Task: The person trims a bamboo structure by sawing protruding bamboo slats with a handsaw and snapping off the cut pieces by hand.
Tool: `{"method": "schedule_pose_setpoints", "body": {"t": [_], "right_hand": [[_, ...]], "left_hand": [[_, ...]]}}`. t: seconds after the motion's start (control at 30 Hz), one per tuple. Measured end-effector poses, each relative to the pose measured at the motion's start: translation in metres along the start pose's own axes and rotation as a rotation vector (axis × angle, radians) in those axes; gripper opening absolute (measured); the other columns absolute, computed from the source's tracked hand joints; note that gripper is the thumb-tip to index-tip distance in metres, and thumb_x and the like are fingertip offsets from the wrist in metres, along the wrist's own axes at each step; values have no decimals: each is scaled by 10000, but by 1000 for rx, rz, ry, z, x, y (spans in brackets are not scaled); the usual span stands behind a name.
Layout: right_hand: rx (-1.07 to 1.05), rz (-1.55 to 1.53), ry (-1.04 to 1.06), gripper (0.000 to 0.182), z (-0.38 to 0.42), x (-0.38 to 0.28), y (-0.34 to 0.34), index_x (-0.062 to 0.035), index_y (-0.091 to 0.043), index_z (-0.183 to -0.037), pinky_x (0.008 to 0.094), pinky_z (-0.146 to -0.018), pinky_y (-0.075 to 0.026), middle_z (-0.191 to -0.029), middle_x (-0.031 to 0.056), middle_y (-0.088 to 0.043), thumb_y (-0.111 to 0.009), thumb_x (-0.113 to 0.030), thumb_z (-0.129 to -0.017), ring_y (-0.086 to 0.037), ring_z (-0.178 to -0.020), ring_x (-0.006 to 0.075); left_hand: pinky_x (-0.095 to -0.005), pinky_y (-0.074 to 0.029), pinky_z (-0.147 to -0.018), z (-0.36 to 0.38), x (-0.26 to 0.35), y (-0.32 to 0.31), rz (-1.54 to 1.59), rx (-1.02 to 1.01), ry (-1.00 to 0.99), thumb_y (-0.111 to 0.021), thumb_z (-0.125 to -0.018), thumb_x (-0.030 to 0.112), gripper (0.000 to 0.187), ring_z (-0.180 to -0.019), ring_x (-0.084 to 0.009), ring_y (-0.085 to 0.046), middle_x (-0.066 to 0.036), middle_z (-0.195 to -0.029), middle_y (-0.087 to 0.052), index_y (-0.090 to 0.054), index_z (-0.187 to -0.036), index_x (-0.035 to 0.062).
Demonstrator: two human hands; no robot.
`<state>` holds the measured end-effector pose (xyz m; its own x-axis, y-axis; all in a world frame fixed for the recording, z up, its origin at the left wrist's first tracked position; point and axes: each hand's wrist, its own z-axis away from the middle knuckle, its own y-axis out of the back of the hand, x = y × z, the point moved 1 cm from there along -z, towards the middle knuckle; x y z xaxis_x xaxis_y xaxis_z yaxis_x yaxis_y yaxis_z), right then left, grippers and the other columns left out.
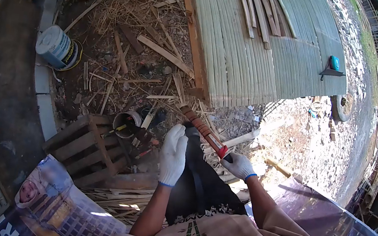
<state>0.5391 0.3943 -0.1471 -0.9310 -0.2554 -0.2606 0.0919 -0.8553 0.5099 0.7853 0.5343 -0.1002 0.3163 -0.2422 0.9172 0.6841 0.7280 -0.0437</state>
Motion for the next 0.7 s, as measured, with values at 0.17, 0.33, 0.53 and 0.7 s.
{"method": "schedule_pose_setpoints", "body": {"t": [0.17,0.33,0.53,0.7], "right_hand": [[51,-126,-203,560,17,97,-19,-78,-732,-1148,480,-935,-543,-1027,234,-751,-643,-564,-885,-713,-1033,407],[141,-444,-381,495,-4,207,-55,-84,-786,-1071,426,-907,-552,-971,167,-767,-619,-512,-888,-741,-957,313],[199,-607,-518,425,-87,312,-75,-150,-756,-1136,394,-857,-541,-978,126,-751,-612,-480,-909,-712,-908,265],[350,-516,-464,445,-190,375,-109,-111,-749,-1107,406,-832,-545,-946,152,-756,-657,-498,-908,-728,-899,278]], "left_hand": [[-433,-229,-1268,-51,7,-42,-77,-16,-191,-555,-1012,88,669,-1533,-337,-326,-268,-1619,-345,-246,-1585,-67],[-420,-288,-1228,-104,-26,-73,-158,-42,-299,-758,-892,156,889,-1444,-317,-424,-208,-1624,-360,-251,-1598,-32],[-472,-299,-1209,-143,-115,-50,-1340,273,-629,-589,-1029,123,520,-1439,-367,-421,-246,-1539,-472,-435,-1497,-41],[-462,-290,-1238,-170,-129,-56,-551,626,-722,-434,-1085,388,627,-1471,-327,-378,-206,-1589,-385,-334,-1564,-4]]}}
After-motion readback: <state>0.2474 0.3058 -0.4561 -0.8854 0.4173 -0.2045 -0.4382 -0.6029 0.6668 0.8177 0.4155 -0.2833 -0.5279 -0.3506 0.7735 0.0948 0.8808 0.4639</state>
